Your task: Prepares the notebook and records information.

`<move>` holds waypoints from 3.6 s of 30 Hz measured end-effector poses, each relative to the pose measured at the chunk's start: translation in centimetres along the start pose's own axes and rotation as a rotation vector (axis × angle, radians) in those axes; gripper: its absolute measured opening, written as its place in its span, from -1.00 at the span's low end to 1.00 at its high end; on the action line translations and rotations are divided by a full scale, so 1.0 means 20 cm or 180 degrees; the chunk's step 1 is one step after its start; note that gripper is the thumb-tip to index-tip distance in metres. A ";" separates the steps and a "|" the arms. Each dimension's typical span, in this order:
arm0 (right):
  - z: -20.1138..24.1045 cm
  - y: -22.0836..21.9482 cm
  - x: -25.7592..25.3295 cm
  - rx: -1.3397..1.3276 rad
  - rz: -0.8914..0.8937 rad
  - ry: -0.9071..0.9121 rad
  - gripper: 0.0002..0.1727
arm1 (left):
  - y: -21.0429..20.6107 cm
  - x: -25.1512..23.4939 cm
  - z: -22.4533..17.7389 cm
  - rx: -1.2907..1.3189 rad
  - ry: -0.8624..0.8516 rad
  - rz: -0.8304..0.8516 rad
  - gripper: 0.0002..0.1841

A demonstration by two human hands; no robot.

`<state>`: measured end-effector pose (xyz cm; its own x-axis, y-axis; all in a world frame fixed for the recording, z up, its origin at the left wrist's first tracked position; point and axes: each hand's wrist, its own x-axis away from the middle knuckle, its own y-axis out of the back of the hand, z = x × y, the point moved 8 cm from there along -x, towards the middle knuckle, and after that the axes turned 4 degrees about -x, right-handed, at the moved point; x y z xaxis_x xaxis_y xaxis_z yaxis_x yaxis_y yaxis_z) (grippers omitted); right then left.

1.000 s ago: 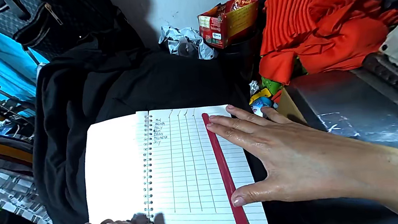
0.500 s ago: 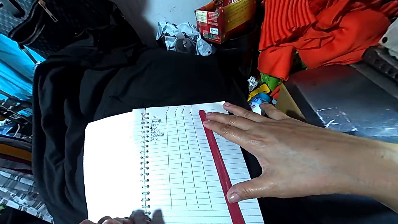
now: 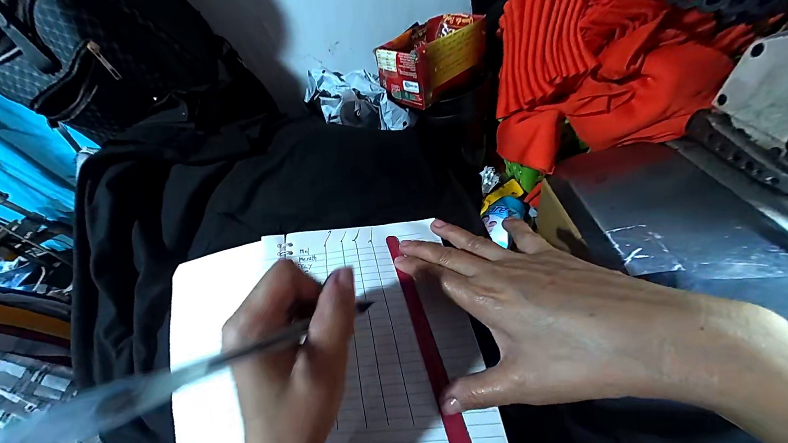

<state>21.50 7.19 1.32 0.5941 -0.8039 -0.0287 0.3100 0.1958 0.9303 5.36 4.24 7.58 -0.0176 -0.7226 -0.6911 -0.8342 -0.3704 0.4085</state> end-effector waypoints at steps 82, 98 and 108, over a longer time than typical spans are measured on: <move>0.00 -0.01 -0.01 -0.0194 -0.0049 -0.0014 0.32 | -0.01 0.06 -0.03 0.0441 0.0354 0.0475 -0.77; 0.00 -0.05 -0.04 -0.0238 -0.1157 -0.0096 0.29 | -0.32 -0.37 0.19 -0.0417 0.0115 0.0952 -0.68; -0.02 -0.06 -0.04 -0.0201 -0.1327 -0.0072 0.31 | -0.32 -0.38 0.20 -0.0488 0.0007 0.0894 -0.67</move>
<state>20.89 7.71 0.02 0.3919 -0.8336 -0.3893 0.5658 -0.1154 0.8165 8.75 14.45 7.85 -0.2341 -0.8102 -0.5375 -0.7041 -0.2400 0.6683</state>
